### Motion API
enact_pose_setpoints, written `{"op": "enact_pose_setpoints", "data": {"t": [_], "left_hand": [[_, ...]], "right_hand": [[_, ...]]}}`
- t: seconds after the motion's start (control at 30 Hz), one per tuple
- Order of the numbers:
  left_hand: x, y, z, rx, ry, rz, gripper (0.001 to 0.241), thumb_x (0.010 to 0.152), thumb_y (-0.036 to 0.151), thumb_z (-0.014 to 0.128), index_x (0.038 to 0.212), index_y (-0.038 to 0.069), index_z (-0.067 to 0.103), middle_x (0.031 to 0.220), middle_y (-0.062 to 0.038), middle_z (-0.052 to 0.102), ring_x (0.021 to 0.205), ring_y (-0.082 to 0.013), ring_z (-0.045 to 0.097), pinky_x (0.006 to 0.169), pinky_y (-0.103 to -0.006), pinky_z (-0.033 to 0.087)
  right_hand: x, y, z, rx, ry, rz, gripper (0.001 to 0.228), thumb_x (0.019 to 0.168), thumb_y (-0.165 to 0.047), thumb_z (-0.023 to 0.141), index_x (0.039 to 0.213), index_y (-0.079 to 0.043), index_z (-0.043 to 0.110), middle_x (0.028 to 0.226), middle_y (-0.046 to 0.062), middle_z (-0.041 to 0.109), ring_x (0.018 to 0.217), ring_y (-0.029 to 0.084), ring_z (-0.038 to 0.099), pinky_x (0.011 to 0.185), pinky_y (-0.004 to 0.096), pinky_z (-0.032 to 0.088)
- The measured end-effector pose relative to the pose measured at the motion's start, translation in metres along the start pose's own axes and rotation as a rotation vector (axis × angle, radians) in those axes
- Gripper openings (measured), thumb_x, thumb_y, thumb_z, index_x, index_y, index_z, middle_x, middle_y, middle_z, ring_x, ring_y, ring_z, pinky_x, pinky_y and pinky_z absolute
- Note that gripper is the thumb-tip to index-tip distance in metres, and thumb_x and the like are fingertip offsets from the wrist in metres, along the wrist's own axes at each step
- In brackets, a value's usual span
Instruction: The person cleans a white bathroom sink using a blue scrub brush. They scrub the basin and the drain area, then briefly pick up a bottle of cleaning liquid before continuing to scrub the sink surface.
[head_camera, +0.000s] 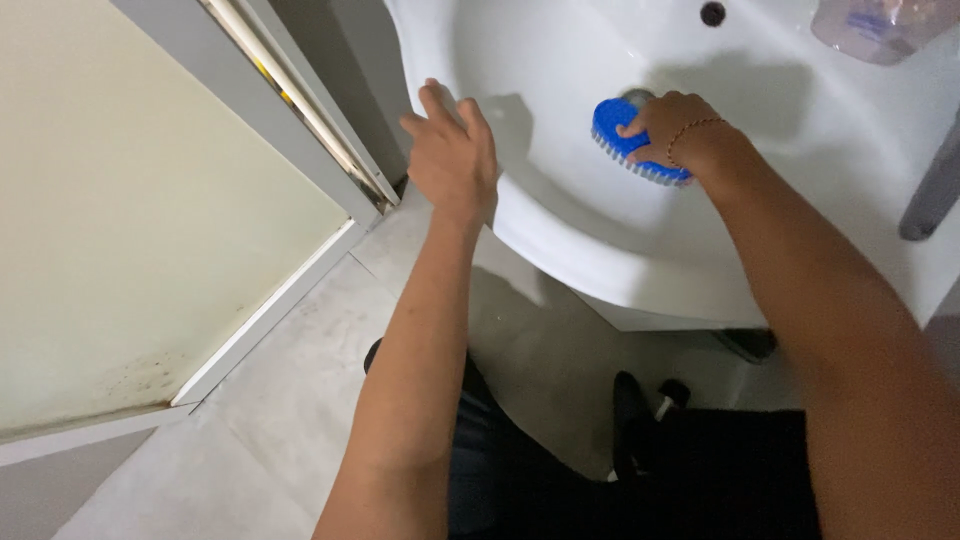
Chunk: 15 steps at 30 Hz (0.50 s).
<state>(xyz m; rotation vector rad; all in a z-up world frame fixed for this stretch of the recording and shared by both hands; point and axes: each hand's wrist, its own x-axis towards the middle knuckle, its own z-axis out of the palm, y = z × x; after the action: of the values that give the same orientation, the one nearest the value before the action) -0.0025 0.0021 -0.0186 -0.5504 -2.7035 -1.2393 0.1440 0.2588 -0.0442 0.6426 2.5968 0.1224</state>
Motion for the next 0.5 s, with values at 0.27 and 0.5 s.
{"op": "enact_pose_setpoints", "data": {"t": [0.27, 0.5], "left_hand": [[-0.002, 0.014, -0.015, 0.0, -0.087, -0.117, 0.05, 0.097, 0.038, 0.038, 0.14, 0.012, 0.044, 0.106, -0.017, 0.053, 0.06, -0.0308, 0.068, 0.055, -0.0409, 0.057], [-0.002, 0.013, -0.014, -0.026, -0.128, -0.149, 0.054, 0.097, 0.041, 0.038, 0.143, 0.014, 0.044, 0.108, -0.016, 0.053, 0.064, -0.0317, 0.068, 0.063, -0.0423, 0.056]], "right_hand": [[0.016, -0.014, 0.002, -0.012, 0.068, 0.15, 0.052, 0.107, -0.046, 0.05, 0.142, -0.008, 0.058, 0.104, 0.023, 0.076, 0.077, 0.033, 0.077, 0.07, 0.045, 0.065], [-0.043, -0.026, -0.01, -0.09, -0.002, 0.034, 0.054, 0.101, -0.05, 0.053, 0.131, -0.007, 0.067, 0.094, 0.02, 0.078, 0.062, 0.025, 0.076, 0.067, 0.037, 0.062]]}}
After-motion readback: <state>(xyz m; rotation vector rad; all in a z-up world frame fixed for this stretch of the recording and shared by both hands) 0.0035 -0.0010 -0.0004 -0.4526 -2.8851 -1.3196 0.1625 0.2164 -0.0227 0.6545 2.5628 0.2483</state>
